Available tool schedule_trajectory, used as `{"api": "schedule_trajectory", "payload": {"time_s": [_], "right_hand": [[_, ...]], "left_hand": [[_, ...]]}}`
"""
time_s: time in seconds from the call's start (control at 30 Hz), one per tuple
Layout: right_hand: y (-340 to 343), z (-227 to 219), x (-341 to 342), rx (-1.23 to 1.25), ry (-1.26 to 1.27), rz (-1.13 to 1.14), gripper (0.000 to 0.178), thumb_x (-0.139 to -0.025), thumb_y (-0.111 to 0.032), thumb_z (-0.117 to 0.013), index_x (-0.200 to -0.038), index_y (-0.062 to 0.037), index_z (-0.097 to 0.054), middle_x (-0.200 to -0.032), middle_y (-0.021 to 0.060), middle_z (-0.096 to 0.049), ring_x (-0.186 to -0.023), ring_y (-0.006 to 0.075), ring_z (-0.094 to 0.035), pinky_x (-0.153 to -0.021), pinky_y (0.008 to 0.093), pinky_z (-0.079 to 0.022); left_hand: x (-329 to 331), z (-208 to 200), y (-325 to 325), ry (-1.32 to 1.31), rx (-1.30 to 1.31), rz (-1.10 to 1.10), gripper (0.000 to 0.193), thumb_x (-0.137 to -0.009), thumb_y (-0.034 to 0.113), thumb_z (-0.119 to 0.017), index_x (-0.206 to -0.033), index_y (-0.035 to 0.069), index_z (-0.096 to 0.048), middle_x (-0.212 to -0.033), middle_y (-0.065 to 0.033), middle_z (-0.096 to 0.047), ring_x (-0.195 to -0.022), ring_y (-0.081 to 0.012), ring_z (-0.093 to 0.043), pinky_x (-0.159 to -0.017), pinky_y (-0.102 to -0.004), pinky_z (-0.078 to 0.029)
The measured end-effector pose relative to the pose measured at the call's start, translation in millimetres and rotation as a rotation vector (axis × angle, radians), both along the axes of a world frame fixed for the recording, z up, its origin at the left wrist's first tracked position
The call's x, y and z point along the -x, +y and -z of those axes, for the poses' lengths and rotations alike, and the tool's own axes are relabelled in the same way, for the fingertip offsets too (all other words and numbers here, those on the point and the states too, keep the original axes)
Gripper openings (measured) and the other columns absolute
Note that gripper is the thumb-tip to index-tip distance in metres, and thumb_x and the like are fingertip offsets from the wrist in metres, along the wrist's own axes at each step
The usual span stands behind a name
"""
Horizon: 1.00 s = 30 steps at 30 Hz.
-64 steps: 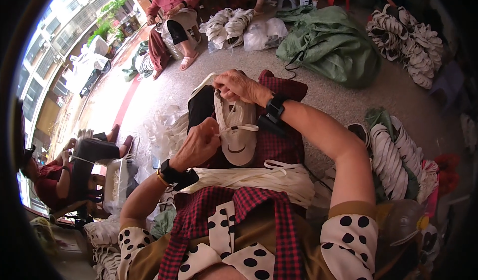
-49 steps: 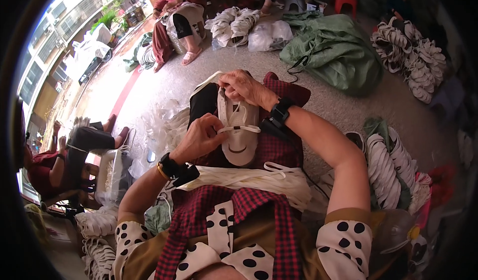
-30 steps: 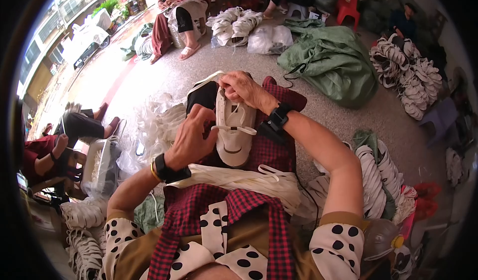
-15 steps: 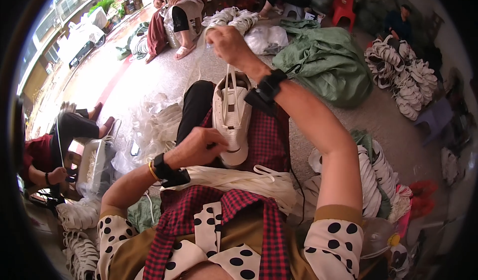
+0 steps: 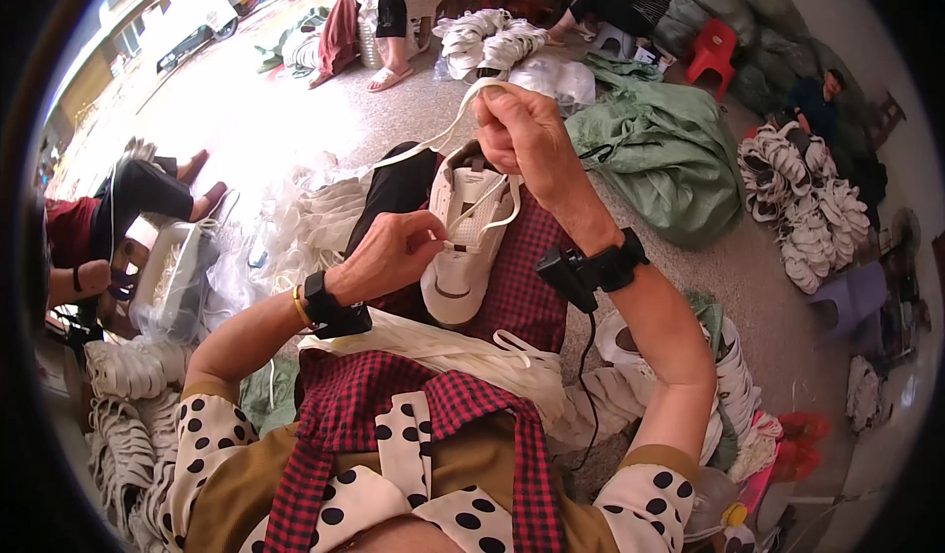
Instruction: Lacing a white sneaker while sitting on the floor.
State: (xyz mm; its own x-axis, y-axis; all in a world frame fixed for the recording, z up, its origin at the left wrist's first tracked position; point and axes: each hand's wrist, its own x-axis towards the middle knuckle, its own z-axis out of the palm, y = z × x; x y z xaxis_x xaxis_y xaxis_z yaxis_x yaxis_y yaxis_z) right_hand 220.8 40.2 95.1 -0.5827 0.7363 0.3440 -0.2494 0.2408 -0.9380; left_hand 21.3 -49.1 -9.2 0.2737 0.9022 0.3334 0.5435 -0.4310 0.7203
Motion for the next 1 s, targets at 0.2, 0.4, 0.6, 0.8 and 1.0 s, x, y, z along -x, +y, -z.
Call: {"api": "schedule_trajectory", "payload": {"time_s": [0.2, 0.4, 0.6, 0.8, 1.0], "right_hand": [[-3, -7, -2, -0.013, 0.109, 0.016, 0.030, -0.105, -0.027, -0.043, -0.085, -0.0078, -0.051, -0.058, -0.0093, -0.028, -0.048, 0.0026, -0.031, -0.043, 0.0204, -0.023], [-20, -25, 6, 0.028, 0.156, -0.034, 0.029, -0.105, -0.027, -0.041, -0.084, -0.0075, -0.050, -0.059, -0.0073, -0.029, -0.050, 0.0059, -0.034, -0.046, 0.0214, -0.026], [-49, -46, 30, 0.039, 0.227, -0.184, 0.030, -0.104, -0.026, -0.040, -0.083, -0.0072, -0.050, -0.058, -0.0065, -0.030, -0.050, 0.0070, -0.034, -0.045, 0.0222, -0.026], [-65, -54, 36, 0.071, 0.198, -0.269, 0.033, -0.103, -0.030, -0.041, -0.081, -0.0074, -0.051, -0.057, -0.0057, -0.029, -0.050, 0.0083, -0.034, -0.045, 0.0239, -0.027], [-17, -71, -76, 0.037, 0.585, -0.008, 0.024, -0.098, -0.018, -0.046, -0.075, -0.0100, -0.043, -0.065, -0.0021, -0.033, -0.062, 0.0109, -0.036, -0.052, 0.0236, -0.031]], "left_hand": [[-3, 8, 12, -0.028, -0.013, -0.018, 0.008, -0.083, 0.005, -0.063, -0.088, -0.001, -0.065, -0.062, -0.0096, -0.062, -0.054, -0.0161, -0.059, -0.052, -0.0321, -0.045], [25, -19, 22, -0.044, 0.004, -0.118, 0.014, -0.082, 0.011, -0.069, -0.087, -0.002, -0.070, -0.075, -0.0117, -0.070, -0.067, -0.0165, -0.065, -0.065, -0.0326, -0.054], [3, -20, 4, 0.029, -0.052, 0.174, 0.016, -0.083, 0.011, -0.071, -0.093, -0.002, -0.071, -0.078, -0.0133, -0.068, -0.063, -0.0217, -0.064, -0.061, -0.0350, -0.051], [-23, -33, -8, -0.094, -0.039, 0.394, 0.022, -0.092, 0.020, -0.067, -0.086, -0.002, -0.068, -0.070, -0.0124, -0.064, -0.060, -0.0260, -0.061, -0.057, -0.0389, -0.048], [76, -88, -23, -0.662, 0.446, 0.492, 0.033, -0.104, 0.028, -0.051, -0.084, 0.004, -0.063, -0.064, 0.0033, -0.047, -0.051, -0.0049, -0.039, -0.045, -0.0215, -0.029]]}}
